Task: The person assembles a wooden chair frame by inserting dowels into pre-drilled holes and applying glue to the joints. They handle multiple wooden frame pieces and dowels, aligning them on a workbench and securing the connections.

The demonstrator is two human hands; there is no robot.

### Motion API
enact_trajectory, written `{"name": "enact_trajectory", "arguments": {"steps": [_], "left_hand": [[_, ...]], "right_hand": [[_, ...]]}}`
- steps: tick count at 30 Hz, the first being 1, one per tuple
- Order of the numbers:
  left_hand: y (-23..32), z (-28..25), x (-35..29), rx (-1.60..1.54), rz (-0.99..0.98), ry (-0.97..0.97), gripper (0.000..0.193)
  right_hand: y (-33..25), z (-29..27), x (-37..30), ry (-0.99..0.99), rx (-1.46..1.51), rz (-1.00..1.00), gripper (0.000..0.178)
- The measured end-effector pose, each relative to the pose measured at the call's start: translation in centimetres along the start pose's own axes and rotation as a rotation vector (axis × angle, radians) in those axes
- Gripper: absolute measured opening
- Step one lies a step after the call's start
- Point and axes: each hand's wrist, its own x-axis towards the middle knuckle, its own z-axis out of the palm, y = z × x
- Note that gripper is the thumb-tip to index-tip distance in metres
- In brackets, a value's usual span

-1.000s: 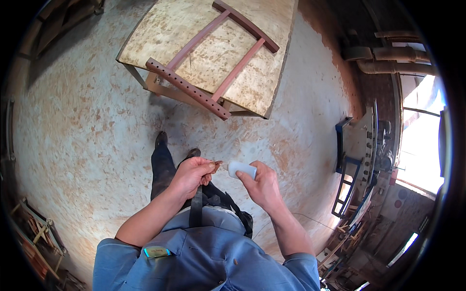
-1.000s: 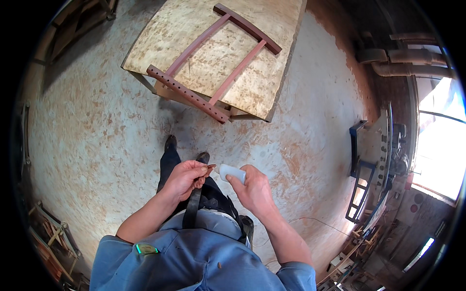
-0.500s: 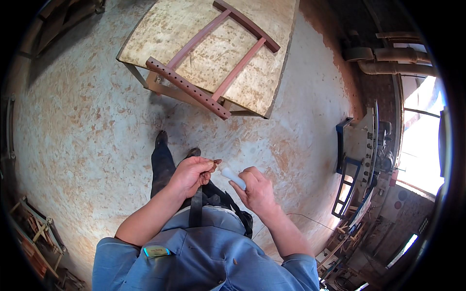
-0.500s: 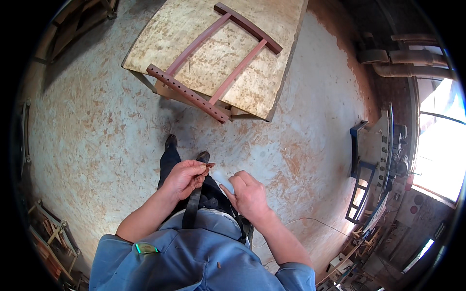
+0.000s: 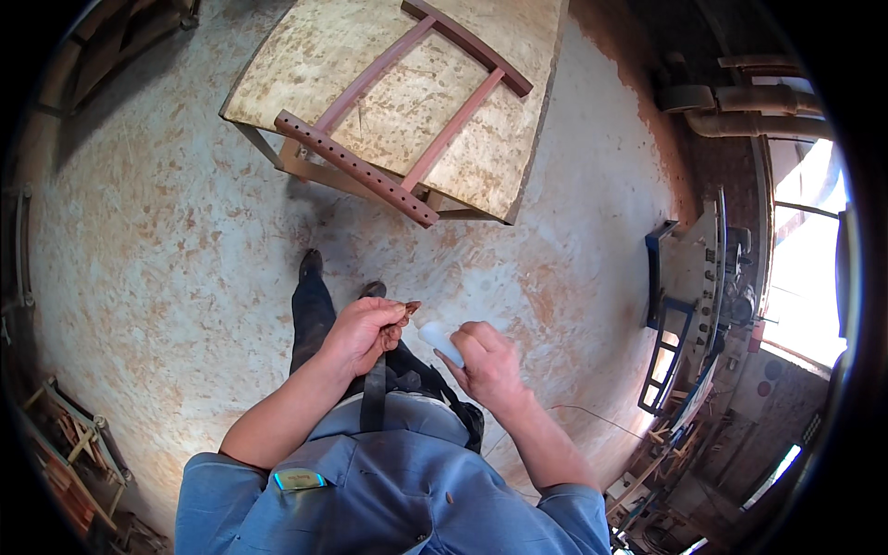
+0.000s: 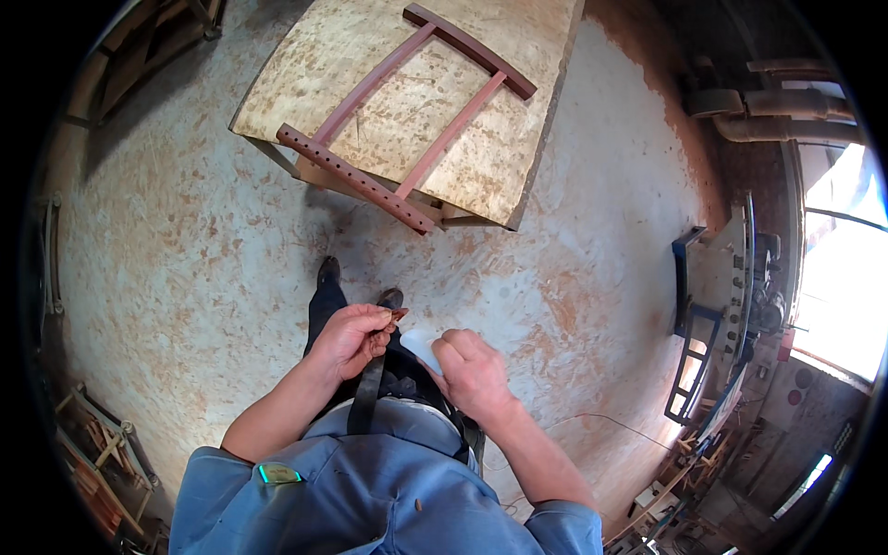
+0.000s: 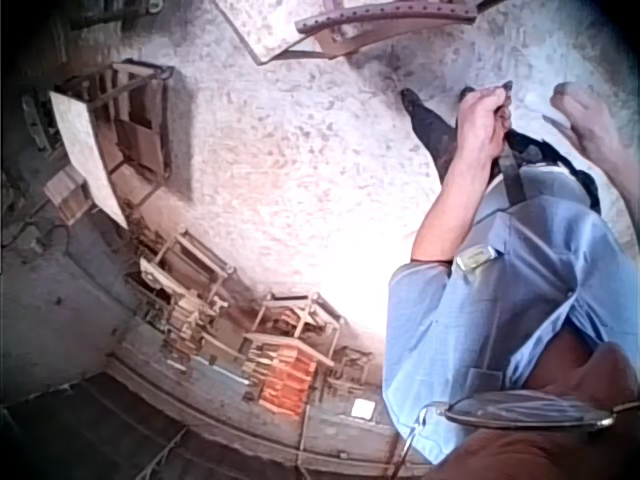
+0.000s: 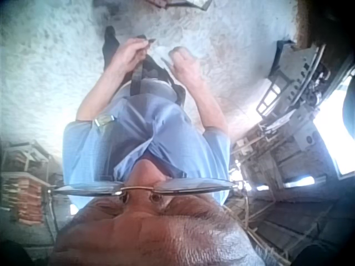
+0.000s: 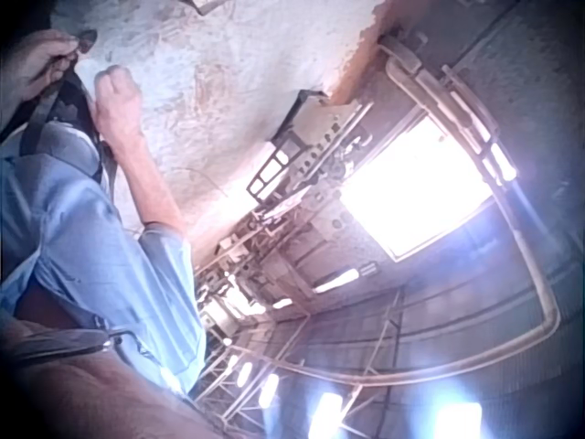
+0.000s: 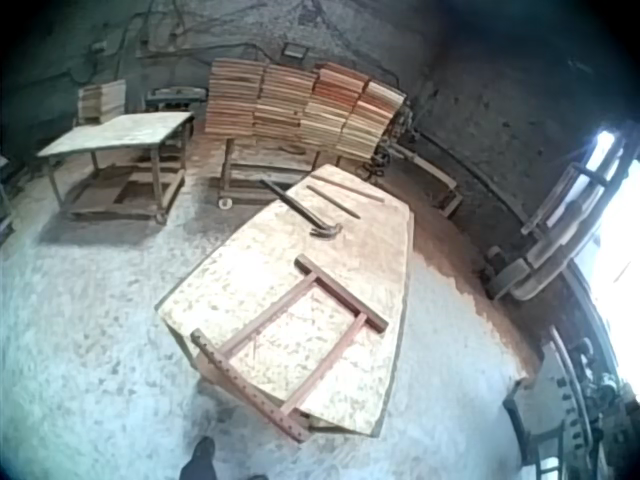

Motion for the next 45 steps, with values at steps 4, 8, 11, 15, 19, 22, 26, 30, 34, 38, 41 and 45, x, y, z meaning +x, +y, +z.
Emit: {"name": "enact_trajectory", "arguments": {"steps": [4, 8, 11, 15, 19, 22, 26, 30, 34, 38, 41, 45], "left_hand": [[0.0, 0.2, 0.1, 0.036, 0.0, 0.02, 0.011], [-0.1, 0.1, 0.2, 0.071, -0.003, 0.017, 0.01], [0.0, 0.6, 0.0, 0.079, 0.006, 0.031, 0.01], [0.1, 0.8, -0.1, 0.112, 0.015, 0.041, 0.011], [0.2, 1.1, -0.2, 0.131, 0.02, 0.04, 0.012], [0.3, 1.6, -0.1, 0.115, 0.002, 0.016, 0.011], [0.2, 1.2, 0.1, 0.092, -0.004, 0.016, 0.011], [0.3, 0.5, 0.3, 0.086, -0.029, -0.03, 0.011], [0.1, 0.6, 0.4, 0.106, -0.052, -0.003, 0.011], [-0.1, 0.4, 0.5, 0.132, -0.038, 0.004, 0.009], [-0.4, 0.5, 0.5, 0.178, -0.008, 0.048, 0.009], [-0.4, 0.3, 0.5, 0.221, 0.04, 0.049, 0.008]], "right_hand": [[0.3, 0.2, -0.1, 0.013, 0.011, 0.018, 0.025], [1.9, 0.7, -0.6, 0.046, -0.009, 0.075, 0.026], [1.8, 0.4, -0.6, 0.047, -0.013, 0.072, 0.025], [1.9, 0.2, -0.6, 0.069, -0.006, 0.11, 0.025], [1.9, -0.3, -0.4, 0.072, -0.018, 0.104, 0.026], [1.3, -0.3, -0.3, 0.033, -0.005, 0.067, 0.026], [1.3, 0.0, -0.4, 0.036, 0.024, 0.045, 0.026], [0.7, -0.2, -0.3, -0.022, -0.009, 0.051, 0.029], [1.3, 0.1, -0.3, -0.018, -0.011, 0.058, 0.029], [1.0, -0.1, -0.1, -0.022, -0.025, 0.057, 0.028], [2.4, 0.6, -0.8, 0.03, 0.005, 0.049, 0.027], [1.9, 0.0, -0.7, 0.006, -0.003, 0.056, 0.026]]}}
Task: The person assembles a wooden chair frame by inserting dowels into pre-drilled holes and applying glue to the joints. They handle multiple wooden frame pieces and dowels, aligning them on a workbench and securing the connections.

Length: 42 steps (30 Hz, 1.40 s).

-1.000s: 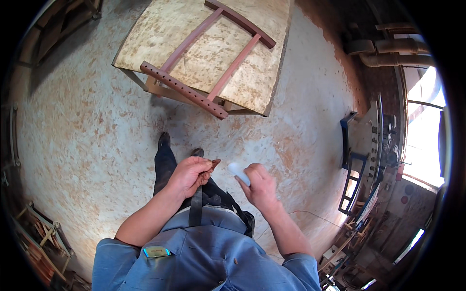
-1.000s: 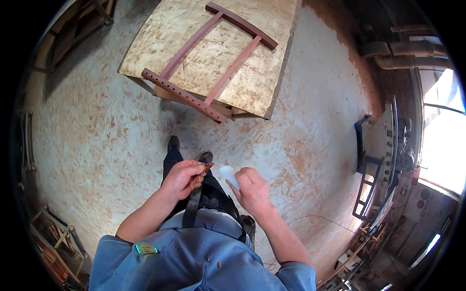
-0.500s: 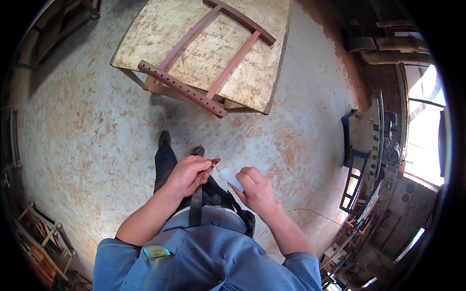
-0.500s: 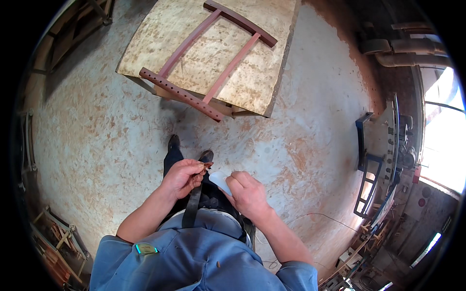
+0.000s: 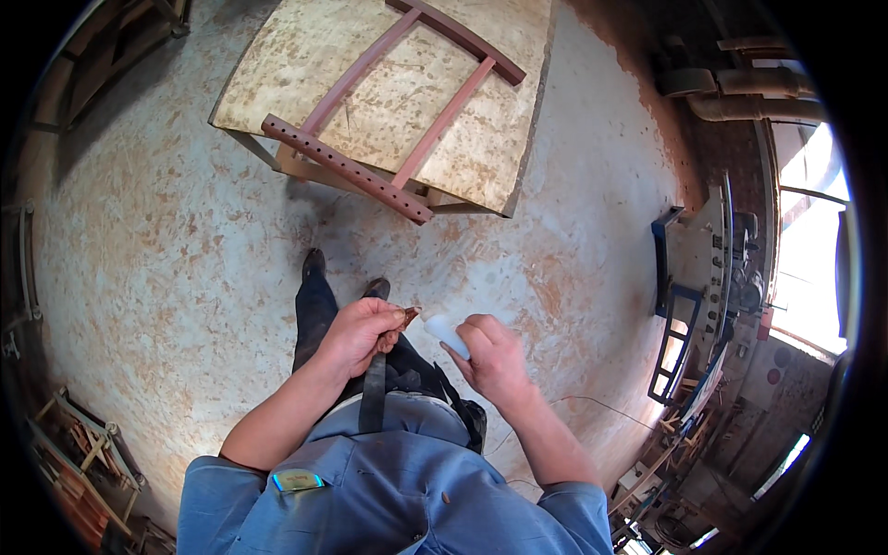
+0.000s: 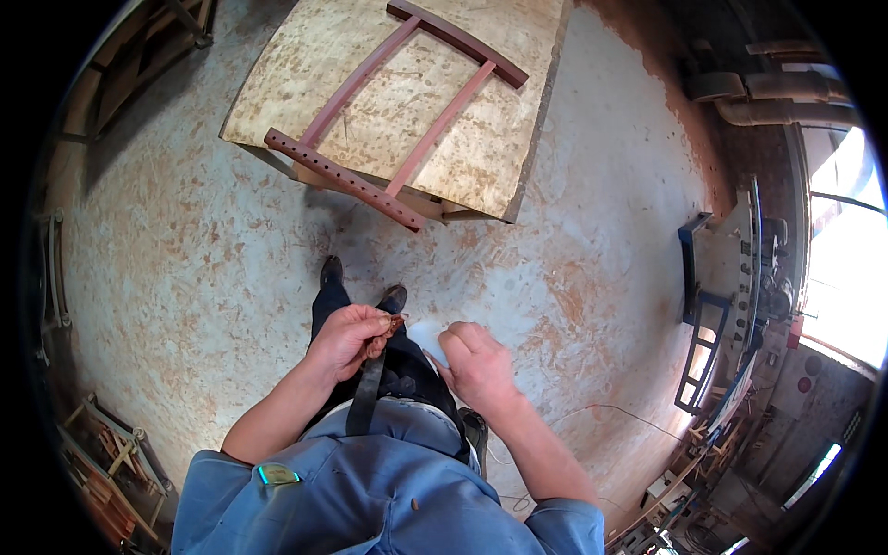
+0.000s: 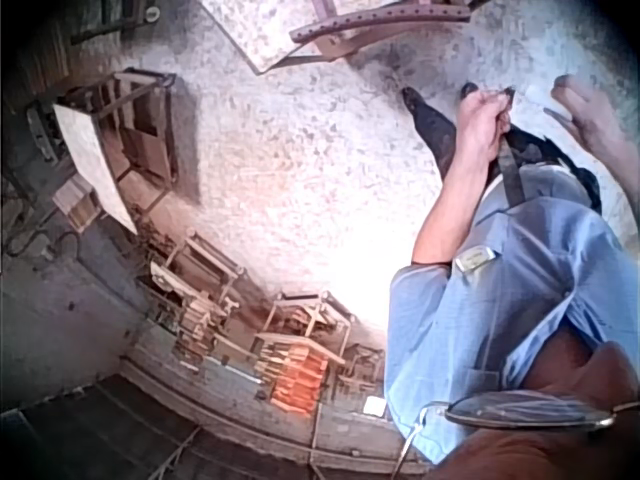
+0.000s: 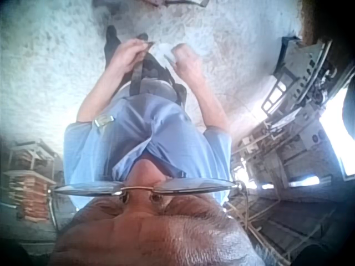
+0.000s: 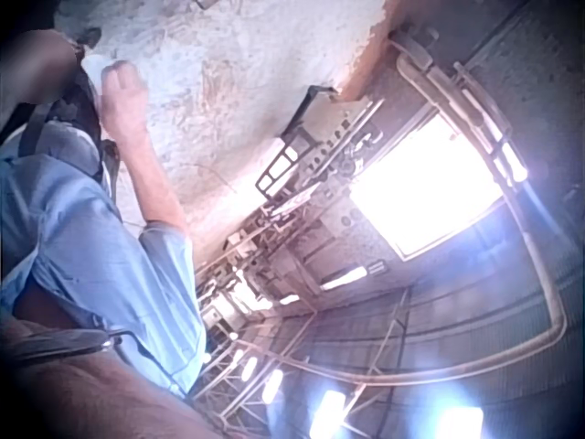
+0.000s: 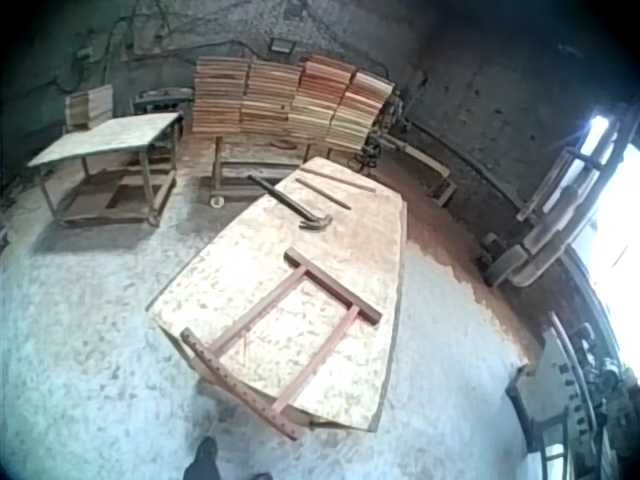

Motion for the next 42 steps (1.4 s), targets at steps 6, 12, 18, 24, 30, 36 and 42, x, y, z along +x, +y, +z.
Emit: {"name": "enact_trajectory", "arguments": {"steps": [6, 12, 18, 24, 30, 36, 42], "left_hand": [[0.2, 0.3, -0.1, 0.021, 0.009, 0.029, 0.008], [0.1, 0.9, -0.1, 0.211, 0.071, 0.093, 0.008], [-0.3, 0.7, 0.2, 0.334, 0.128, 0.097, 0.01], [-0.4, 0.9, 0.6, 0.219, 0.081, 0.074, 0.009], [-0.2, 0.8, 1.0, 0.027, -0.007, 0.038, 0.009], [0.2, 1.5, 1.1, -0.008, -0.032, 0.029, 0.011], [0.2, 1.6, 1.6, 0.108, -0.016, 0.02, 0.01]], "right_hand": [[0.3, 0.2, -0.3, 0.0, -0.003, 0.008, 0.027], [-0.1, -0.1, -0.2, -0.019, -0.001, 0.018, 0.026], [0.4, 0.1, -0.4, -0.015, 0.007, 0.007, 0.026], [0.2, -0.1, -0.5, -0.016, 0.007, 0.007, 0.028], [0.2, -0.2, -1.0, -0.052, 0.009, 0.016, 0.027], [0.9, -0.4, -0.9, -0.022, 0.036, 0.001, 0.028], [2.0, -0.5, -0.7, -0.008, 0.04, 0.042, 0.027]]}}
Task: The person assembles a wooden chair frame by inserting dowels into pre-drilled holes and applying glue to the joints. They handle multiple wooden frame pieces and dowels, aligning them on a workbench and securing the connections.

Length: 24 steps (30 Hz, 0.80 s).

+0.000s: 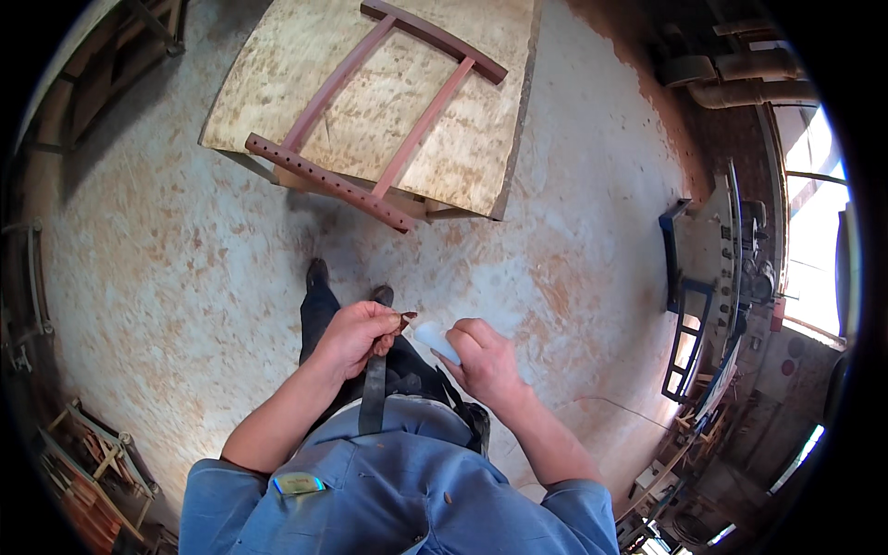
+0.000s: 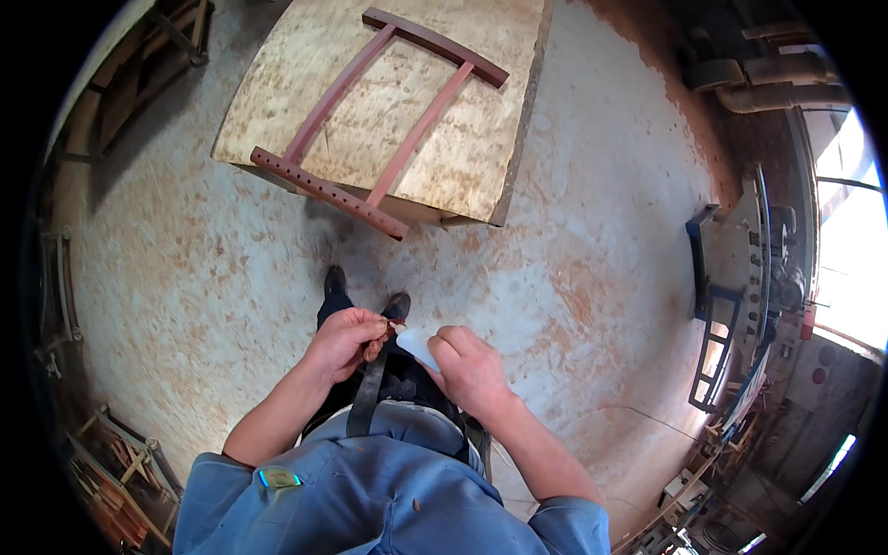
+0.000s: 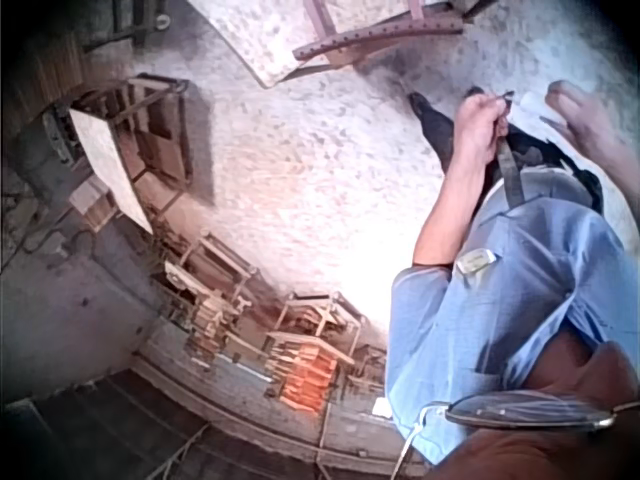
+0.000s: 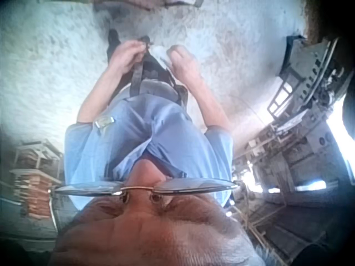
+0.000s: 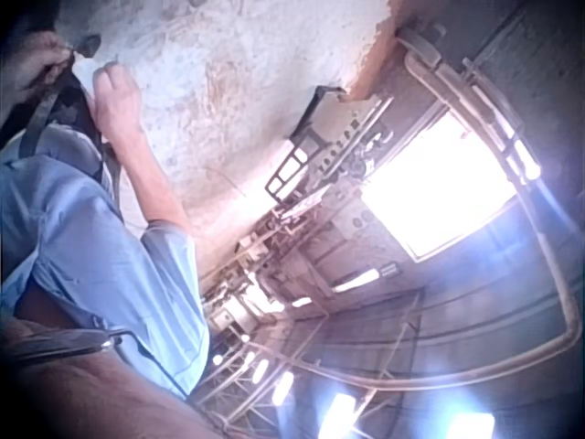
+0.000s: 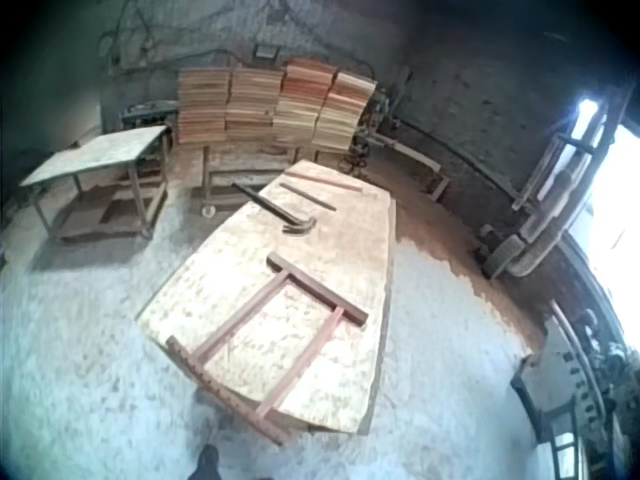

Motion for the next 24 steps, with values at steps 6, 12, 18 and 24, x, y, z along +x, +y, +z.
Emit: {"name": "enact_trajectory", "arguments": {"steps": [6, 12, 18, 24], "left_hand": [[1.2, 0.1, -0.5, -0.022, 0.079, 0.051, 0.008], [3.3, -1.5, 0.7, -0.091, 0.18, 0.099, 0.006], [5.7, -1.3, 2.4, -0.137, 0.252, 0.187, 0.005], [4.6, -0.3, 4.2, -0.201, 0.31, 0.354, 0.007]], "right_hand": [[3.2, 0.0, 1.5, 0.158, 0.22, 0.086, 0.018], [6.8, -0.4, 3.8, 0.187, 0.959, 0.749, 0.016], [10.1, -2.3, 9.3, 0.184, 1.332, 0.752, 0.028], [17.7, -2.4, 14.7, -0.149, 1.228, 0.638, 0.029]]}}
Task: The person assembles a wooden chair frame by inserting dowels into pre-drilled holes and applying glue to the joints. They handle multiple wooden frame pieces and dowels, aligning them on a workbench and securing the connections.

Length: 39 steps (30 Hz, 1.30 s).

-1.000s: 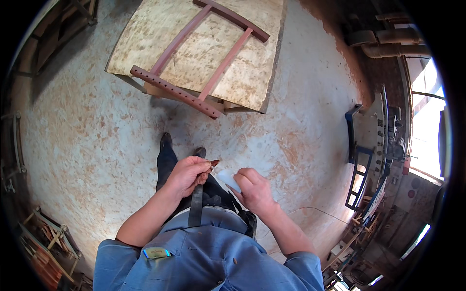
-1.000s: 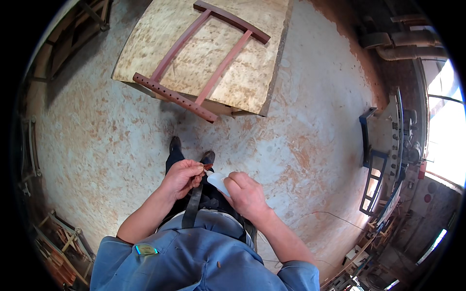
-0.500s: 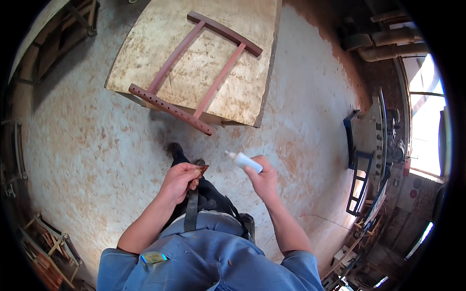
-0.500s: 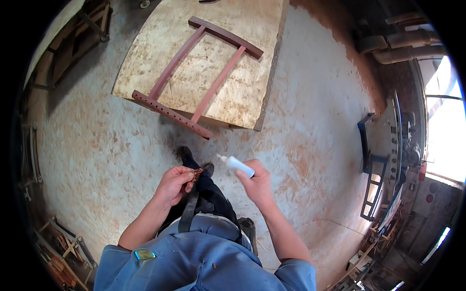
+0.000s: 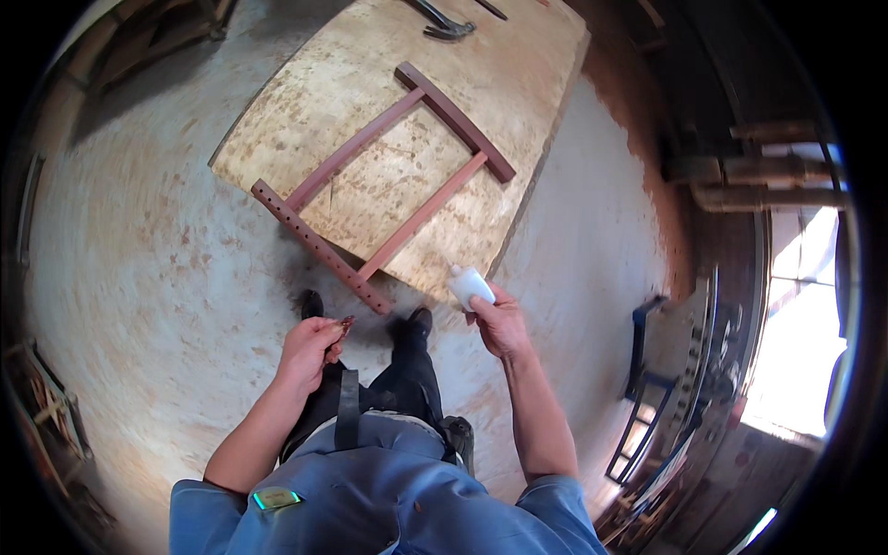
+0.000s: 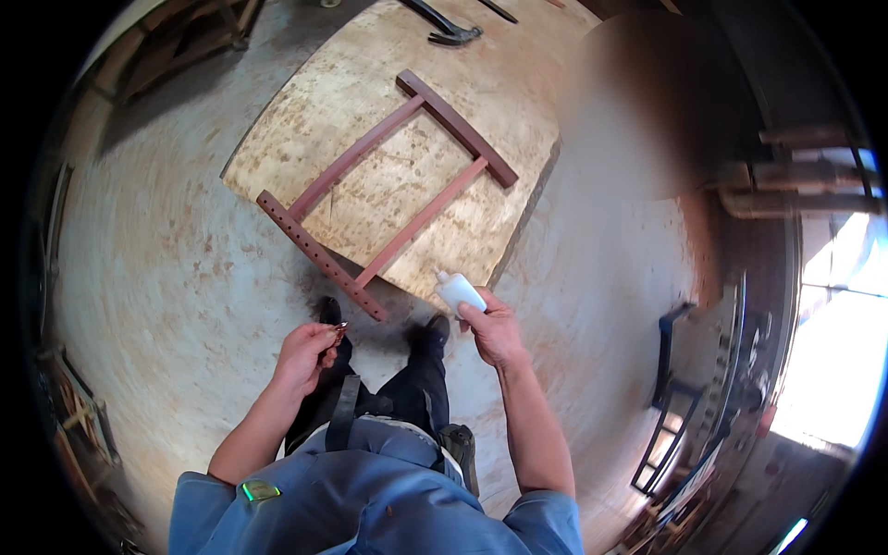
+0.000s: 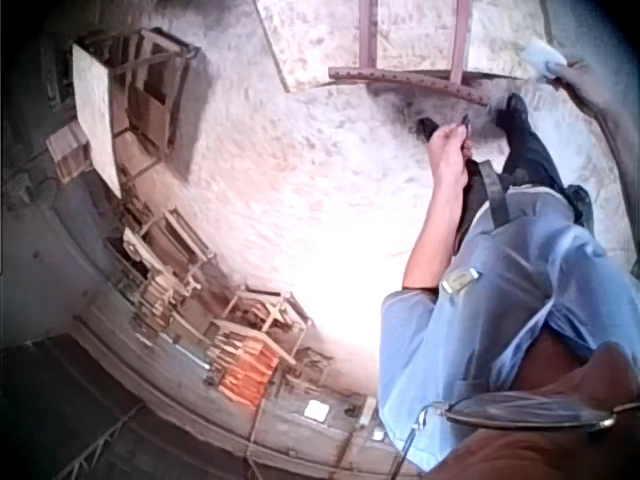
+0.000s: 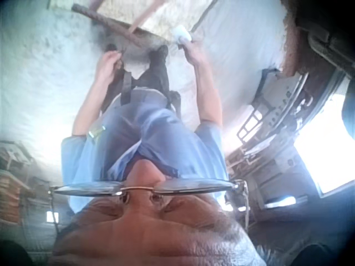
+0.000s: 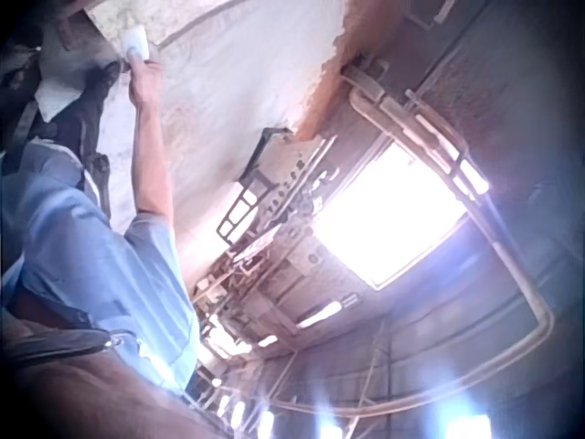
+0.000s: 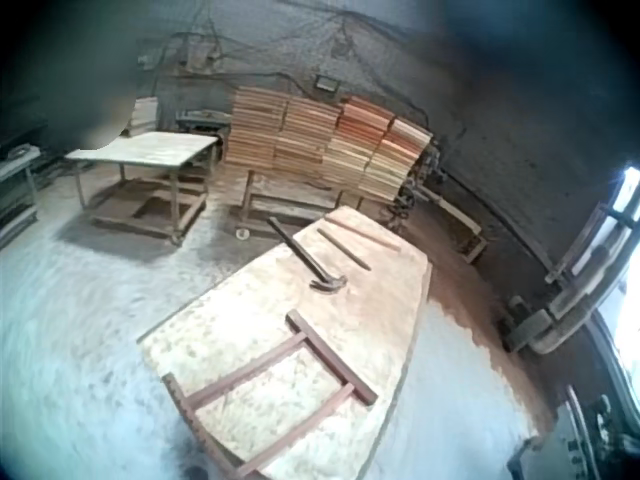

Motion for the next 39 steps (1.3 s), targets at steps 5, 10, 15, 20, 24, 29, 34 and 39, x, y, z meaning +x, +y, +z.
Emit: {"name": "enact_trajectory", "arguments": {"steps": [5, 10, 15, 20, 24, 29, 34, 39], "left_hand": [[-3.6, 2.1, 0.1, -0.188, 0.117, 0.207, 0.006], [-8.6, 4.4, -0.3, -0.506, 0.24, 0.361, 0.011], [-11.2, 7.5, -1.2, -0.618, 0.332, 0.454, 0.011], [-11.7, 8.9, 0.4, -0.629, 0.359, 0.535, 0.012], [-12.9, 10.0, 3.0, -0.643, 0.402, 0.615, 0.011], [-14.5, 11.3, 5.8, -0.483, 0.535, 0.856, 0.009], [-15.5, 13.5, 8.3, -0.121, 0.796, 1.238, 0.007], [-13.3, 15.9, 7.8, 0.076, 0.837, 1.527, 0.008]], "right_hand": [[-2.4, -2.1, 6.2, -0.12, -0.313, -0.099, 0.027], [-3.5, -4.1, 10.4, -0.193, -0.773, -0.414, 0.022], [-3.6, -6.3, 13.2, -0.179, -1.08, -0.488, 0.026], [-7.8, -6.8, 15.0, -0.19, -0.973, -0.456, 0.028], [-13.2, -7.9, 19.2, -0.111, -0.71, -0.575, 0.025], [-17.7, -13.2, 30.2, 0.047, -0.841, -0.706, 0.028], [-17.7, -10.0, 32.4, 0.139, -0.823, -0.442, 0.034], [-16.8, -11.1, 34.9, -0.059, -0.898, -0.466, 0.038]]}}
